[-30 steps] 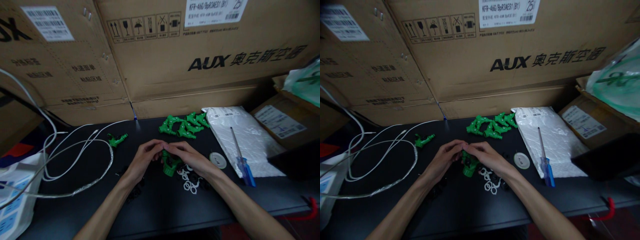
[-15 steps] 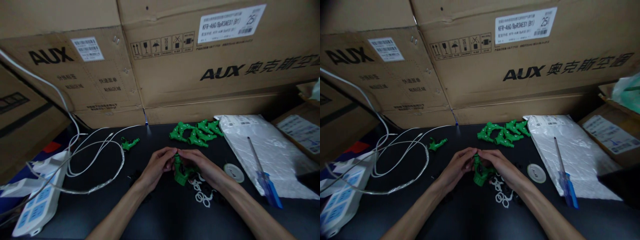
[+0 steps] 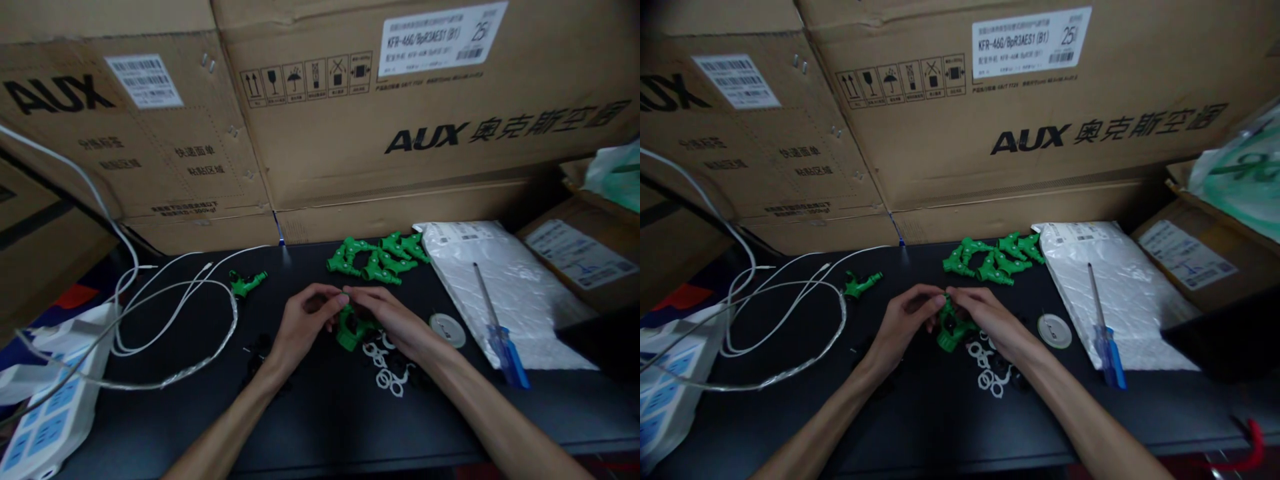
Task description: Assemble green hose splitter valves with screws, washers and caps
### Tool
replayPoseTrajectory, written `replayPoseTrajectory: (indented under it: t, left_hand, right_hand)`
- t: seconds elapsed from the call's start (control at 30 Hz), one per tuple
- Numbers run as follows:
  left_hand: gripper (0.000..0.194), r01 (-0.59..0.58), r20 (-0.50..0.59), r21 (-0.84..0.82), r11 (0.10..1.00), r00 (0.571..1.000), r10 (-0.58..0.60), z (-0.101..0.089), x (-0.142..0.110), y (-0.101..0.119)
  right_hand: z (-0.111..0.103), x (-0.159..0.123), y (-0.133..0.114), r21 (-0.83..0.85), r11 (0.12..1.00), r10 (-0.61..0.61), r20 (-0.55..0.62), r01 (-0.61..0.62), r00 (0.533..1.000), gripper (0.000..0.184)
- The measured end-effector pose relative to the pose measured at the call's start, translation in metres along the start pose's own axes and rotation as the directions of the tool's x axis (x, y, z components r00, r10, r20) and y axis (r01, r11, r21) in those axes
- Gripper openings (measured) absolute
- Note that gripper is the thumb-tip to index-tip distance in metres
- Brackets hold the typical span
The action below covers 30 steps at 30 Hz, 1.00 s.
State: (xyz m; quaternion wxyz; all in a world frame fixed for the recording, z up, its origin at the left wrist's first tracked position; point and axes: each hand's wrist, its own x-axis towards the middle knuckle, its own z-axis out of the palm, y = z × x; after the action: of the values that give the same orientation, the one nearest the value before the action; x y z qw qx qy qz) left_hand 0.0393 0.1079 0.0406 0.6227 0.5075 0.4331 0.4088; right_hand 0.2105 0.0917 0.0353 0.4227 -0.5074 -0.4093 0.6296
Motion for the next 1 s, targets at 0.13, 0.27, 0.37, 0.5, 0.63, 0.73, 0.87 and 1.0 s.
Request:
replayPoseTrajectory:
  t: [0.13,0.27,0.37,0.5,0.63,0.73,0.87,1.0]
  left_hand:
    - [0.035,-0.053,-0.019,0.118,0.992,0.998,0.055,-0.001,0.002,-0.004]
    - [0.031,-0.073,-0.020,0.134,0.988,0.997,0.076,-0.005,0.004,-0.006]
    - [0.029,-0.036,-0.023,0.082,0.996,0.999,0.038,-0.008,0.005,-0.003]
    - [0.031,0.024,0.012,-0.021,1.000,1.000,-0.024,-0.012,0.005,0.003]
    - [0.028,0.044,0.024,-0.133,0.990,0.999,-0.041,-0.017,0.008,0.007]
    - [0.033,0.023,-0.023,-0.217,0.976,0.999,-0.029,-0.023,0.014,0.010]
    - [0.041,-0.013,-0.033,-0.030,0.999,0.999,0.012,-0.026,0.010,0.015]
    - [0.025,-0.099,0.177,0.562,0.821,0.984,-0.003,-0.013,-0.018,0.010]
  right_hand:
    - [-0.001,0.003,0.005,-0.045,0.998,-0.048,-0.019,0.047,0.999,0.041]
    - [-0.001,0.001,-0.001,-0.066,0.996,-0.066,0.010,0.067,0.998,0.041]
    - [-0.003,-0.003,-0.010,-0.053,0.996,-0.064,0.076,0.068,0.995,0.038]
    - [-0.008,-0.008,-0.019,0.004,0.999,-0.045,0.178,0.045,0.983,0.034]
    - [-0.013,-0.009,-0.024,0.096,0.995,-0.055,0.276,0.030,0.960,0.034]
    - [-0.016,-0.007,-0.024,0.172,0.984,-0.097,0.266,0.052,0.959,0.041]
    - [-0.023,-0.001,-0.024,0.260,0.953,-0.196,0.133,0.156,0.972,0.043]
    - [-0.033,0.004,-0.027,0.315,0.912,-0.276,-0.001,0.262,0.961,0.041]
